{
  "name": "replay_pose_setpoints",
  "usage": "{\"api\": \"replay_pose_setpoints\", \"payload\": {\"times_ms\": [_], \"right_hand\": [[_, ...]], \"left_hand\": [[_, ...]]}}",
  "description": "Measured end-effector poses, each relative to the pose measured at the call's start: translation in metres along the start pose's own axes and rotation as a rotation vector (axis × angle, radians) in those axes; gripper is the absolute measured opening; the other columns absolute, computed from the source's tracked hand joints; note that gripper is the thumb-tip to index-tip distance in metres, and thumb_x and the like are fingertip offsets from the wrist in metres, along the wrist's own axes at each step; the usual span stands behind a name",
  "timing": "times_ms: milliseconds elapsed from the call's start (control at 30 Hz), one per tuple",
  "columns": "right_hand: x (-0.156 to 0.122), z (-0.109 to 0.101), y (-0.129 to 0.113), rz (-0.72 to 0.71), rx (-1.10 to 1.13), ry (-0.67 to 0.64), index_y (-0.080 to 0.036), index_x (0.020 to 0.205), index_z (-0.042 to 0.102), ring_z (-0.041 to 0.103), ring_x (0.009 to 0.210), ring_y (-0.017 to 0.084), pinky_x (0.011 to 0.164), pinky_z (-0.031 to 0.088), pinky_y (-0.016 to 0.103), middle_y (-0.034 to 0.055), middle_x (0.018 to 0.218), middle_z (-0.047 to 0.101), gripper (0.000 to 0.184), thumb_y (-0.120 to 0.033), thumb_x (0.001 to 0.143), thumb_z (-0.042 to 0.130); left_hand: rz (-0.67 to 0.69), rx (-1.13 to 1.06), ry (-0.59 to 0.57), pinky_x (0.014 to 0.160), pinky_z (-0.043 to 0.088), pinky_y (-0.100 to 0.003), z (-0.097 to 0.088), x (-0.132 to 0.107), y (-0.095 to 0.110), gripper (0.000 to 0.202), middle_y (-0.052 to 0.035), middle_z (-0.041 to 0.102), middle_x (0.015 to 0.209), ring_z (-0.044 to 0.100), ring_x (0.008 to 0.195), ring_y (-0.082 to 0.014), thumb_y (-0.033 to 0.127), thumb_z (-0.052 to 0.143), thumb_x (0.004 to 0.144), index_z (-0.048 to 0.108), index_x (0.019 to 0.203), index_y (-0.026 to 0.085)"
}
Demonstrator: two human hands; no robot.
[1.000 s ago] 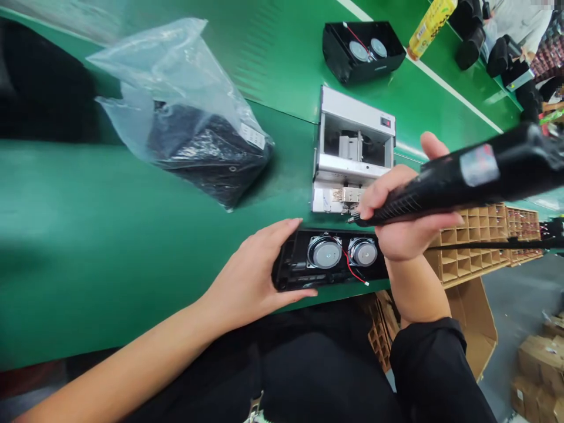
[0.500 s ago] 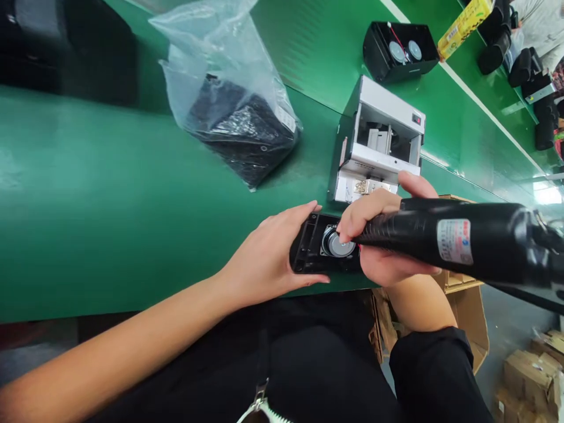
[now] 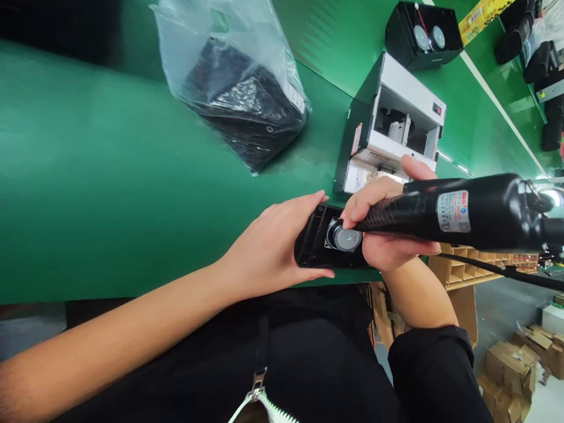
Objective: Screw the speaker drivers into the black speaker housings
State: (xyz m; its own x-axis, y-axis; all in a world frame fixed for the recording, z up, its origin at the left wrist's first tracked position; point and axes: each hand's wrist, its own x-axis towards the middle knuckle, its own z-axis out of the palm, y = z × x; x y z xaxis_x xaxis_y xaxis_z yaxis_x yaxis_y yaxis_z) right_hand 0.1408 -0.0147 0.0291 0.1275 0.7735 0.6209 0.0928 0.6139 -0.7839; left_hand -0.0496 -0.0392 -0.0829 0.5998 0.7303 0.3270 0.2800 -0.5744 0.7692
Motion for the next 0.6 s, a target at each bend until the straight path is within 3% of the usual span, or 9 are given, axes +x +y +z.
{"api": "replay_pose_setpoints", "payload": {"times_ms": [167, 267, 367, 467, 600], "right_hand": [[0.001, -0.002, 0.011, -0.030, 0.026, -0.022, -0.037, 0.148, 0.068, 0.051, 0.038, 0.013, 0.039, 0.051, 0.025, -0.0060, 0.069, 0.064, 0.072, -0.093, 0.104, 0.057], [-0.001, -0.002, 0.017, -0.090, 0.072, -0.077, -0.036, 0.151, 0.068, 0.050, 0.038, 0.012, 0.038, 0.051, 0.024, -0.0049, 0.070, 0.062, 0.081, -0.097, 0.107, 0.040], [-0.007, 0.001, 0.018, -0.128, 0.061, -0.043, -0.033, 0.151, 0.070, 0.050, 0.038, 0.012, 0.038, 0.051, 0.025, -0.0042, 0.069, 0.060, 0.098, -0.105, 0.100, 0.027], [-0.015, -0.001, 0.014, -0.118, 0.001, -0.099, -0.034, 0.153, 0.066, 0.055, 0.044, 0.014, 0.043, 0.054, 0.029, -0.0041, 0.071, 0.063, 0.099, -0.109, 0.092, 0.045], [-0.019, -0.017, 0.002, 0.037, -0.120, -0.268, -0.042, 0.159, 0.056, 0.064, 0.054, 0.016, 0.054, 0.061, 0.033, -0.0060, 0.078, 0.066, 0.091, -0.100, 0.090, 0.071]], "left_hand": [[-0.006, -0.027, 0.008, 0.127, 0.058, -0.058, 0.000, 0.001, 0.001, 0.138, -0.0269, 0.056, 0.179, 0.060, 0.164, -0.0464, 0.087, 0.087, 0.091, 0.017, 0.189, 0.020], [0.009, -0.024, 0.027, 0.126, 0.059, -0.056, 0.001, 0.001, 0.001, 0.137, -0.0272, 0.057, 0.178, 0.061, 0.163, -0.0459, 0.087, 0.087, 0.092, 0.017, 0.188, 0.019], [0.006, -0.009, 0.023, 0.127, 0.059, -0.056, 0.001, 0.002, 0.001, 0.138, -0.0277, 0.057, 0.178, 0.060, 0.164, -0.0456, 0.088, 0.086, 0.091, 0.017, 0.188, 0.018], [-0.012, -0.009, 0.011, 0.128, 0.058, -0.058, 0.002, 0.003, 0.001, 0.141, -0.0285, 0.056, 0.178, 0.059, 0.165, -0.0466, 0.090, 0.087, 0.089, 0.017, 0.187, 0.017], [-0.028, -0.008, -0.006, 0.128, 0.058, -0.059, 0.003, 0.003, 0.001, 0.142, -0.0294, 0.056, 0.178, 0.058, 0.166, -0.0473, 0.090, 0.088, 0.088, 0.016, 0.187, 0.017]]}}
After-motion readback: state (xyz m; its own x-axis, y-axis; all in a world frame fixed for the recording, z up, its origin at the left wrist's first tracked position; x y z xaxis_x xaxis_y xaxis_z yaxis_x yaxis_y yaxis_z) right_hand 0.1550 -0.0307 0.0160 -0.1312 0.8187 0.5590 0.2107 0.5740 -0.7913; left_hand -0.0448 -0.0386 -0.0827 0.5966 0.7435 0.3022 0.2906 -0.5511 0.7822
